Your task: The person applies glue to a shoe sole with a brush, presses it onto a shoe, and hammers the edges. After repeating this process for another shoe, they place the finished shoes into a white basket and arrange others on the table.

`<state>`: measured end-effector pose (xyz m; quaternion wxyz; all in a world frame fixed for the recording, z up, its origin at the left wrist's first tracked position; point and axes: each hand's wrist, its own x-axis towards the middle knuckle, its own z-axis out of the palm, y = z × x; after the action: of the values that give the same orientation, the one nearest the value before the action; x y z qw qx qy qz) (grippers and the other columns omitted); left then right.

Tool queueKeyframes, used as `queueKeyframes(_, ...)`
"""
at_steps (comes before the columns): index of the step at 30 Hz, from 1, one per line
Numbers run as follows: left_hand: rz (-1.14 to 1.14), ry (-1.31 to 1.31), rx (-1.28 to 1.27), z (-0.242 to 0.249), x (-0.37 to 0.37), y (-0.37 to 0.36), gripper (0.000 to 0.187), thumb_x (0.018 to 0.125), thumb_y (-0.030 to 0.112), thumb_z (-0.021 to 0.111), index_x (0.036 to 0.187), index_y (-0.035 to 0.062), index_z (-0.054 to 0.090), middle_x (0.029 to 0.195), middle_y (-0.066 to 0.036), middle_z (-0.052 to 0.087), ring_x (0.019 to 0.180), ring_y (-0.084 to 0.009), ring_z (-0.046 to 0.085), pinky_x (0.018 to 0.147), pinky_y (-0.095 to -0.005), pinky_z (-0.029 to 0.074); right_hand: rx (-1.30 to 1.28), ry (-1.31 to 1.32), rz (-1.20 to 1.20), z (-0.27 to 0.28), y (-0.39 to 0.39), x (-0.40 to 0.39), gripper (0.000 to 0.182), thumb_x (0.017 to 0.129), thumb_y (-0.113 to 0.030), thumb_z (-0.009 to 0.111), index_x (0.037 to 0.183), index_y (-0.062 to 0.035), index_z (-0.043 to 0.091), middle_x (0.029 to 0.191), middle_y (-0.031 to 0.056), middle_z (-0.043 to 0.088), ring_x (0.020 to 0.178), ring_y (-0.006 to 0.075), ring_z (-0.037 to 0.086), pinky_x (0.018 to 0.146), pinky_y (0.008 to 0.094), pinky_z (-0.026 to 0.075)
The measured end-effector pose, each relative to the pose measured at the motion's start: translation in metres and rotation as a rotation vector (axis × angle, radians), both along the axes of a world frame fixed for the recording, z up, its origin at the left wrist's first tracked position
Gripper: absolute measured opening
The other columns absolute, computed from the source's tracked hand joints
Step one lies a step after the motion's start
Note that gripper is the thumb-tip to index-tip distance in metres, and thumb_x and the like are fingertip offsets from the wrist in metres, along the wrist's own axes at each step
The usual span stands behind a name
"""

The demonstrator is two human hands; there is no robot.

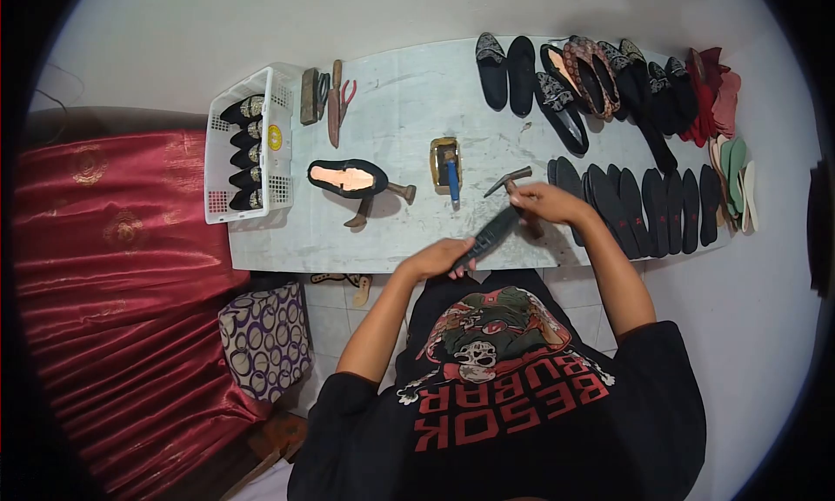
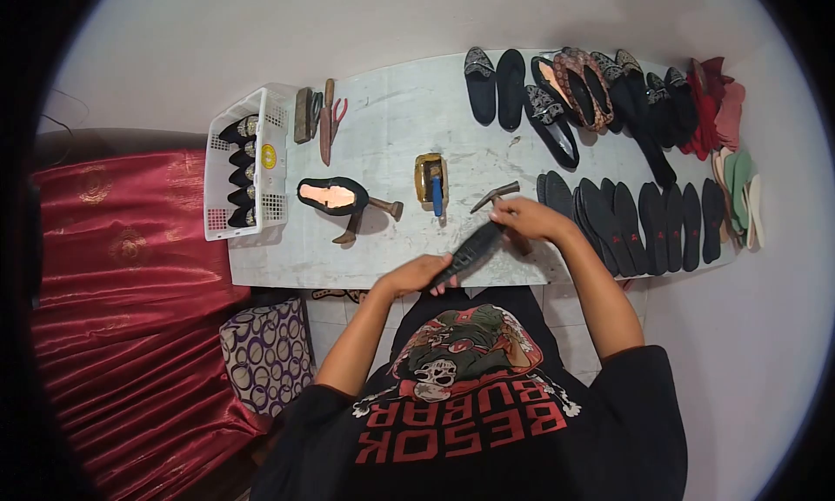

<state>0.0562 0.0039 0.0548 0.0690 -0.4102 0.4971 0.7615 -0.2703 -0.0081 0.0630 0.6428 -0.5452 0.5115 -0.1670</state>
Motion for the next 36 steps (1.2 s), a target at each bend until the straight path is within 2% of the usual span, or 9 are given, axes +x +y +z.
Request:
queueKeyframes(1,-0.048,-0.009,-0.016,-0.001,0.000,0.005,0.070,0.111,0.060,0.035,0.097,0.0029,0.074,0.081,-0.003,0.069,0.062,-0.0109,0.060,0.061,-0.0259,0.054,0.196,0.031,0.024,-0.001,0.008,0.000,0.035,0.109,-0.033,0.059,0.098,-0.0013,0.067,0.079,0.0014,0.064,0.067,0.0095,0.063,0.058,0.0307,0.051)
queueKeyframes(5,-0.139,0.004,0.004,-0.007,-0.003,-0.011,0.065,0.112,0.055,0.037,0.092,0.0047,0.072,0.080,-0.003,0.067,0.060,-0.0086,0.058,0.057,-0.0251,0.051,0.307,0.044,-0.108,0.020,0.025,0.000,0.035,0.109,-0.033,0.060,0.108,-0.0006,0.072,0.082,0.0025,0.069,0.072,0.0104,0.070,0.066,0.0285,0.058)
queueKeyframes(6,-0.182,-0.031,0.005,0.011,-0.005,-0.028,0.059,0.113,0.049,0.040,0.093,0.0029,0.070,0.080,-0.008,0.066,0.066,-0.0169,0.062,0.064,-0.0314,0.054,0.302,0.046,-0.147,0.038,0.024,-0.002,0.034,0.109,-0.033,0.060,0.110,-0.0006,0.072,0.084,0.0026,0.071,0.075,0.0105,0.072,0.068,0.0281,0.059)
queueKeyframes(10,-0.349,0.257,-0.752,0.061,0.003,-0.088,0.044,0.108,0.041,0.049,0.113,0.0007,0.066,0.096,-0.017,0.067,0.091,-0.0331,0.065,0.083,-0.0431,0.053,0.167,0.007,-0.328,0.117,0.021,0.008,0.028,0.104,-0.025,0.068,0.113,0.0003,0.075,0.102,0.0066,0.075,0.092,0.0123,0.073,0.079,0.0275,0.060)
queueKeyframes(12,-0.426,0.238,-1.012,0.109,0.017,-0.115,0.042,0.104,0.037,0.054,0.124,0.0005,0.062,0.107,-0.020,0.067,0.104,-0.0389,0.063,0.092,-0.0472,0.050,0.011,-0.003,-0.383,0.144,0.022,0.025,0.026,0.092,-0.011,0.079,0.115,-0.0001,0.075,0.113,0.0093,0.074,0.102,0.0141,0.070,0.090,0.0302,0.058)
queueKeyframes(13,-0.429,0.255,-1.089,0.119,0.026,-0.131,0.047,0.100,0.036,0.062,0.133,0.0020,0.059,0.116,-0.019,0.067,0.109,-0.0376,0.062,0.092,-0.0474,0.050,-0.120,-0.022,-0.408,0.148,0.022,0.036,0.029,0.086,-0.006,0.082,0.113,-0.0005,0.074,0.118,0.0103,0.073,0.106,0.0150,0.069,0.094,0.0309,0.057)
queueKeyframes(18,-0.388,0.388,-1.436,0.142,0.101,-0.190,0.061,0.092,0.039,0.075,0.140,0.0054,0.059,0.125,-0.012,0.069,0.114,-0.0340,0.062,0.098,-0.0466,0.049,-0.451,-0.028,-0.577,0.148,0.005,0.129,0.035,0.077,0.001,0.088,0.107,-0.0006,0.069,0.134,0.0153,0.067,0.116,0.0189,0.066,0.101,0.0320,0.054)
queueKeyframes(27,-0.310,0.378,-1.248,0.087,0.242,-0.241,0.070,0.080,0.010,0.084,0.144,0.0046,0.057,0.131,-0.013,0.065,0.123,-0.0343,0.058,0.108,-0.0431,0.047,-0.654,0.084,-0.549,0.087,-0.050,0.265,0.035,0.076,-0.008,0.092,0.101,-0.0009,0.069,0.133,0.0165,0.070,0.117,0.0228,0.069,0.099,0.0363,0.056)
queueKeyframes(36,-0.137,0.253,-1.139,0.063,0.305,-0.274,0.064,0.075,0.011,0.089,0.133,0.0068,0.064,0.129,-0.012,0.062,0.124,-0.0314,0.059,0.109,-0.0408,0.048,-0.615,0.116,-0.541,0.076,-0.082,0.310,0.041,0.075,-0.010,0.093,0.101,-0.0019,0.062,0.130,0.0186,0.072,0.120,0.0248,0.068,0.103,0.0366,0.052)
